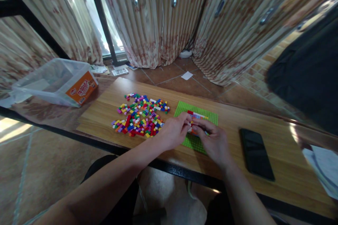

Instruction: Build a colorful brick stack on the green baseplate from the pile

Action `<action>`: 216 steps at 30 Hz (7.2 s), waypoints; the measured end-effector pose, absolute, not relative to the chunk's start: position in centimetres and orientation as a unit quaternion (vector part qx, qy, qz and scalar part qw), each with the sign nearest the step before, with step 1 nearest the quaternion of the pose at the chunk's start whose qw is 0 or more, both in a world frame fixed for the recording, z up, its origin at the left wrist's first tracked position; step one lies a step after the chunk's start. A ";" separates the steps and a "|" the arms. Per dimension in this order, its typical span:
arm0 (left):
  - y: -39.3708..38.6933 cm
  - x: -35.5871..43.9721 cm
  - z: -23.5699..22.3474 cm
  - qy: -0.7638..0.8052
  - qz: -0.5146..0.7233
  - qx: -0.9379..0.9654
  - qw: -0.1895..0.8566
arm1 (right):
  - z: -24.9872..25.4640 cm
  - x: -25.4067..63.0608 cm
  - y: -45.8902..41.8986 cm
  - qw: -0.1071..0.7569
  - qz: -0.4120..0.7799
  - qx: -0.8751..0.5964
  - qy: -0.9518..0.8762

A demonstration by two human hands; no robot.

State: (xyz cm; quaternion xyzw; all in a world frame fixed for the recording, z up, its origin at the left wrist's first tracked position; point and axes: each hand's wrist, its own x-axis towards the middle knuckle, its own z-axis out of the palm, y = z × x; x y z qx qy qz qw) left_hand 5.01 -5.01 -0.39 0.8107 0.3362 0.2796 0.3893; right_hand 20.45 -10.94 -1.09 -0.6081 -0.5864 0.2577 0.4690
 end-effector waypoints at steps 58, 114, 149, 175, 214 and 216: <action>-4.7 6.1 -0.1 0.328 0.259 0.375 0.828 | 0.7 21.5 -11.8 0.439 0.239 -0.603 -0.622; -4.0 5.6 0.5 0.401 0.255 0.469 0.744 | -1.8 24.3 -12.2 0.235 0.130 -0.682 -0.680; -4.1 5.8 0.2 0.396 0.238 0.507 0.727 | -1.5 23.9 -11.7 0.265 0.167 -0.683 -0.660; -4.3 6.1 -0.2 0.406 0.241 0.503 0.724 | -1.3 23.9 -11.3 0.246 0.183 -0.676 -0.670; -5.8 6.3 -2.1 0.397 0.131 0.858 0.298 | -1.1 24.9 -10.7 0.603 0.485 -0.573 -0.269; -6.2 6.5 -2.3 0.395 0.132 0.856 0.308 | -1.0 24.7 -10.6 0.610 0.482 -0.571 -0.264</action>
